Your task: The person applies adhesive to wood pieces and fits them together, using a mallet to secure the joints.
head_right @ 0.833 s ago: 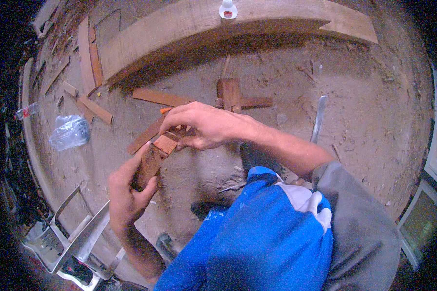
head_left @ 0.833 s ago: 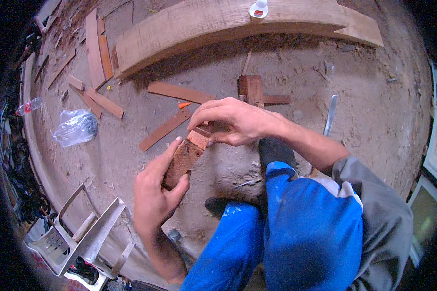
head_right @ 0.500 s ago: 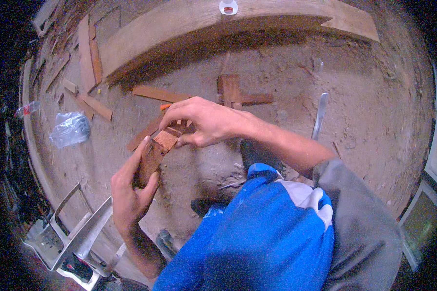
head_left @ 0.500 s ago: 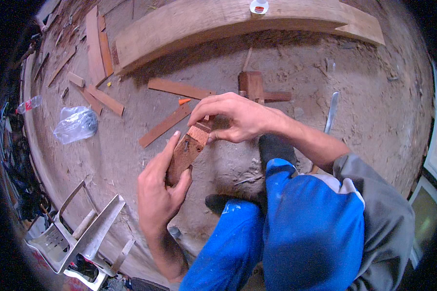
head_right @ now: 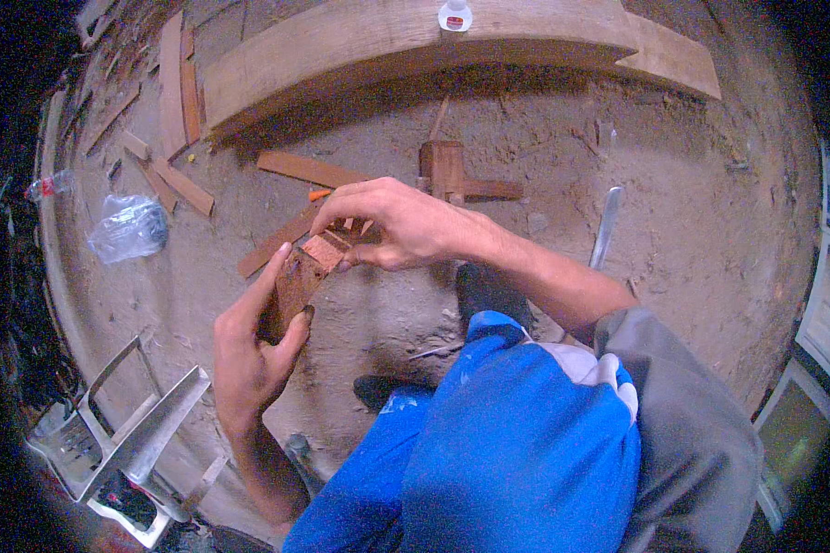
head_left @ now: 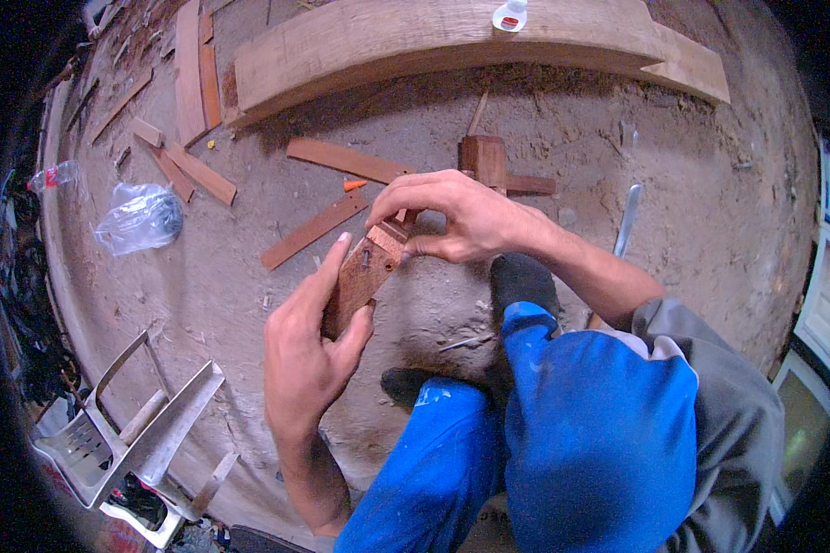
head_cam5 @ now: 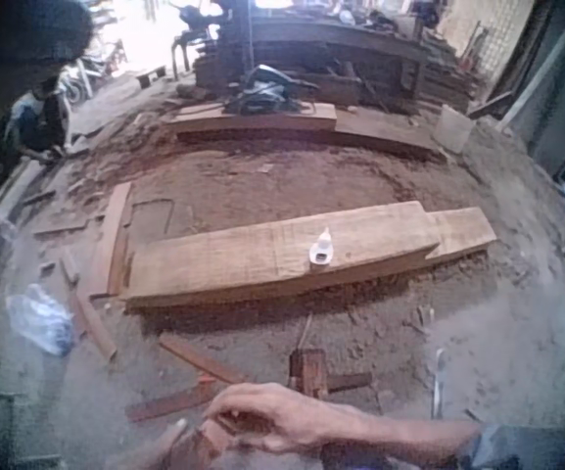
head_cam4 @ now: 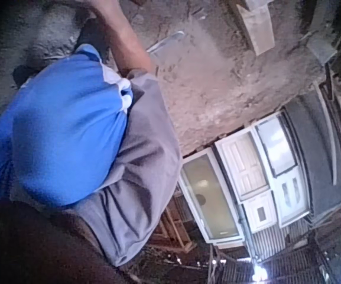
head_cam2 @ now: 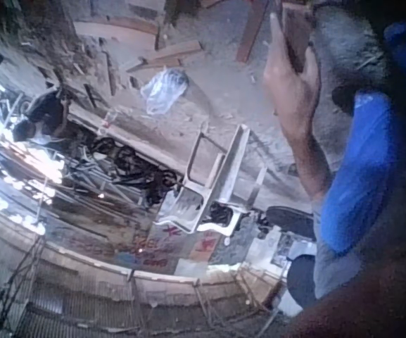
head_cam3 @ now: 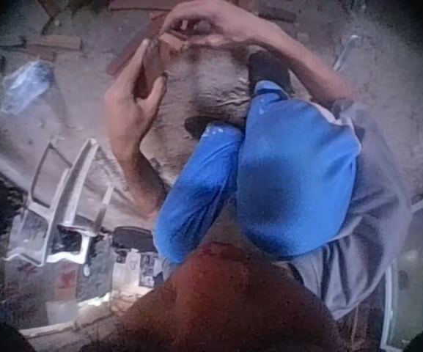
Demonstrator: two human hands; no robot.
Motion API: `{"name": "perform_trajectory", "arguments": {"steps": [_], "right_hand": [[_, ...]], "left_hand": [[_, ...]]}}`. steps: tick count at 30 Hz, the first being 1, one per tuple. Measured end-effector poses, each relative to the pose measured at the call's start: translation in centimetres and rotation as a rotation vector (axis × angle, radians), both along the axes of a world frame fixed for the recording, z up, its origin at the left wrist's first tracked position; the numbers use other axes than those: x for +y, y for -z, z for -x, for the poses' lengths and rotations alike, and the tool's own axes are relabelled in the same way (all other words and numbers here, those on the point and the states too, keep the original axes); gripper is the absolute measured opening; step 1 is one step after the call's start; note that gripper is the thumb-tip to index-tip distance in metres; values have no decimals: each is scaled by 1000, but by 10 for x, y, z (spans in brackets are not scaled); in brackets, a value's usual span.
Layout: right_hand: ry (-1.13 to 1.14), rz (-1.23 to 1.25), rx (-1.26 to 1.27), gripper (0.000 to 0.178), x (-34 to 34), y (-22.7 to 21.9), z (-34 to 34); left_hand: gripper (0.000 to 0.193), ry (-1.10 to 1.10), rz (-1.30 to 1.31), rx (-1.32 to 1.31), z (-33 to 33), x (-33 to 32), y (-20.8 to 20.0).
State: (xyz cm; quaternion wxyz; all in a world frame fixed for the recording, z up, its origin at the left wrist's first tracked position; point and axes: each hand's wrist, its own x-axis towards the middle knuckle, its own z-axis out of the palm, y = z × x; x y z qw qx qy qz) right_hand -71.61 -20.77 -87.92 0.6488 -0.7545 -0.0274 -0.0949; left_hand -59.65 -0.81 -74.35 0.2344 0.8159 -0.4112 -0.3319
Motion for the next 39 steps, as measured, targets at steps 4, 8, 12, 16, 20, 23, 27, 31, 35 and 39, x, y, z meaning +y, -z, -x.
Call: {"name": "perform_trajectory", "arguments": {"steps": [4, 8, 12, 16, 20, 23, 27, 31, 35, 39], "right_hand": [[-8, 34, -29, 46, -1, -1, -1], [-22, 27, -8, 46, -1, -2, -2], [-6, 55, -34, 46, -1, 0, -2], [-21, 48, -10, 47, -1, 0, 0], [26, 117, 8, 57, -4, 0, 8], [179, 341, 32, 64, -16, -4, 36], [388, 697, 283, 71, -29, 19, 83], [353, 688, 702, 92, -37, 26, 117], [287, 888, 721, 79, -39, 30, 126], [199, 963, 780, 43, -62, 75, 147]], "left_hand": [[69, 10, 14, 19, -3, 2, 1], [69, -3, -6, 23, -2, 1, -1], [70, -19, -33, 30, 0, 2, -2], [70, -14, -50, 15, 1, 1, -2], [71, 21, -32, -13, 2, 2, 1], [71, -28, 14, 14, 4, 6, 3], [70, -36, 51, -28, 1, 14, 5], [69, -41, 63, 24, -2, 11, 10], [67, -44, 69, 18, -6, 16, 6], [68, -37, 146, -6, -7, 17, 14]]}}
